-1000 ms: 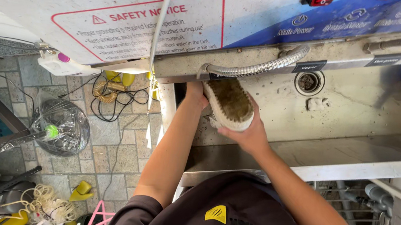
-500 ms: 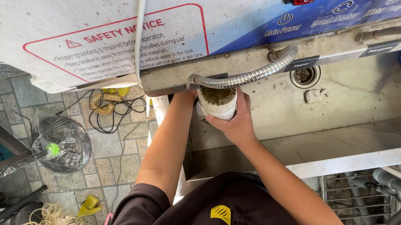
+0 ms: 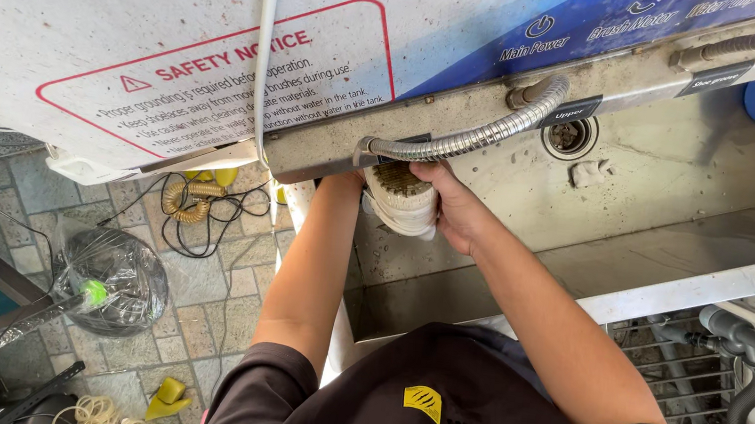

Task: The person cleans a white sneaker using a handheld steam cleaner on the sole and upper, then rinses it under a faucet and wipes it with a white cloth. The person also briefly handles a black shoe in the sink.

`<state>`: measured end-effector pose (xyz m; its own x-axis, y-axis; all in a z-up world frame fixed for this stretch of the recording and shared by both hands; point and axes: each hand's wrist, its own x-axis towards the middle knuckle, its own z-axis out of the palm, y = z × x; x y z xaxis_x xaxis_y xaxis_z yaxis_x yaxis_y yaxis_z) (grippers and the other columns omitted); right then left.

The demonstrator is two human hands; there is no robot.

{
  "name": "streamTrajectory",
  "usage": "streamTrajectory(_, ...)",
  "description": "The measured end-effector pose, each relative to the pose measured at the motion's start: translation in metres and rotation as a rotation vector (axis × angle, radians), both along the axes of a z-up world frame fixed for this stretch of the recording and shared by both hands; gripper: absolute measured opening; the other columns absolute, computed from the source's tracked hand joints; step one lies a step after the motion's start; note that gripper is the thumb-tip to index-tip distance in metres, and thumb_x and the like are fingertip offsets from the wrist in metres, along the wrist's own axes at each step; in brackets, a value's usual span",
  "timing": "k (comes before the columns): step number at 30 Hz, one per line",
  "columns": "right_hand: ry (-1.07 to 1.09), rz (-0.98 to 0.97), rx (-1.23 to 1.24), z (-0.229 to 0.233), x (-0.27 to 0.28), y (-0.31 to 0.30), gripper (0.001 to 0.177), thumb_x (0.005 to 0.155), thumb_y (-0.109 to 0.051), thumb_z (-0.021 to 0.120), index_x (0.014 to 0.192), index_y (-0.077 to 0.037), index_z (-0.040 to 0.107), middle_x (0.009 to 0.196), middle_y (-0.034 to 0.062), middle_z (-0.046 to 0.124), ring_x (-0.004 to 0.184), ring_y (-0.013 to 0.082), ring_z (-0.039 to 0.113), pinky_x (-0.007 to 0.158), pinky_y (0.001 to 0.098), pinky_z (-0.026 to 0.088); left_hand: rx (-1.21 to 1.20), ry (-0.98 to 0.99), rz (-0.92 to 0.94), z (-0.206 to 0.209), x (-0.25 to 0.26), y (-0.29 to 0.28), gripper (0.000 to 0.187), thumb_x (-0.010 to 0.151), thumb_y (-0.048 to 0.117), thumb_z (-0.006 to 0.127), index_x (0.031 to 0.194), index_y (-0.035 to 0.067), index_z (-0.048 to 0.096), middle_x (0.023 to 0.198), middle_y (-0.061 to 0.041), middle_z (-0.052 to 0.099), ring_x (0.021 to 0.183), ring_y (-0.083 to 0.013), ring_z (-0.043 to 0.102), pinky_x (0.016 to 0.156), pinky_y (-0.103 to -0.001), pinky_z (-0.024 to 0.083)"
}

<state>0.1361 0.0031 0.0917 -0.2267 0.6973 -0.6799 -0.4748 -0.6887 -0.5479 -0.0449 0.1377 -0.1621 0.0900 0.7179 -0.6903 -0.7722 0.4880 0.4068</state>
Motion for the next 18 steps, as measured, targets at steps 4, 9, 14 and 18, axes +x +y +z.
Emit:
streamTrajectory(4,-0.034,0.010,0.064,0.015,-0.001,-0.011,0.088,0.080,-0.046,0.065,0.157,-0.020,0.029,0.151,0.0072,0.050,0.141,0.0241,0.047,0.114,0.0454,0.038,0.012,-0.020,-0.027,-0.002,0.002,0.003,0.049,0.104,0.045,0.048,0.127,0.005,0.065,0.126,-0.016,0.066,0.110,-0.0291,0.067,0.098,-0.047,0.056)
streamTrajectory(9,-0.107,-0.010,0.164,0.001,-0.001,-0.024,0.108,0.077,-0.043,0.071,0.163,-0.015,0.011,0.160,0.0184,0.040,0.148,0.0332,0.039,0.121,0.0450,0.029,0.013,-0.080,-0.108,-0.002,0.002,-0.003,0.050,0.103,0.046,0.049,0.126,0.004,0.066,0.124,-0.016,0.068,0.108,-0.0291,0.068,0.095,-0.047,0.057)
streamTrajectory(14,-0.231,0.057,0.342,-0.013,0.003,-0.050,0.118,0.074,-0.042,0.071,0.167,-0.015,0.004,0.171,0.0163,0.021,0.157,0.0318,0.020,0.124,0.0426,0.017,0.061,-0.257,-0.283,0.015,0.001,-0.016,0.051,0.102,0.047,0.051,0.124,0.004,0.067,0.122,-0.016,0.069,0.106,-0.0290,0.069,0.093,-0.047,0.058)
streamTrajectory(18,-0.240,0.064,0.428,-0.022,0.011,-0.071,0.120,0.073,-0.043,0.074,0.167,-0.010,0.007,0.173,0.0156,0.017,0.159,0.0298,0.016,0.125,0.0418,0.016,0.161,-0.429,-0.379,0.038,0.004,-0.039,0.051,0.102,0.048,0.052,0.123,0.004,0.068,0.121,-0.016,0.070,0.104,-0.0290,0.070,0.092,-0.047,0.059)
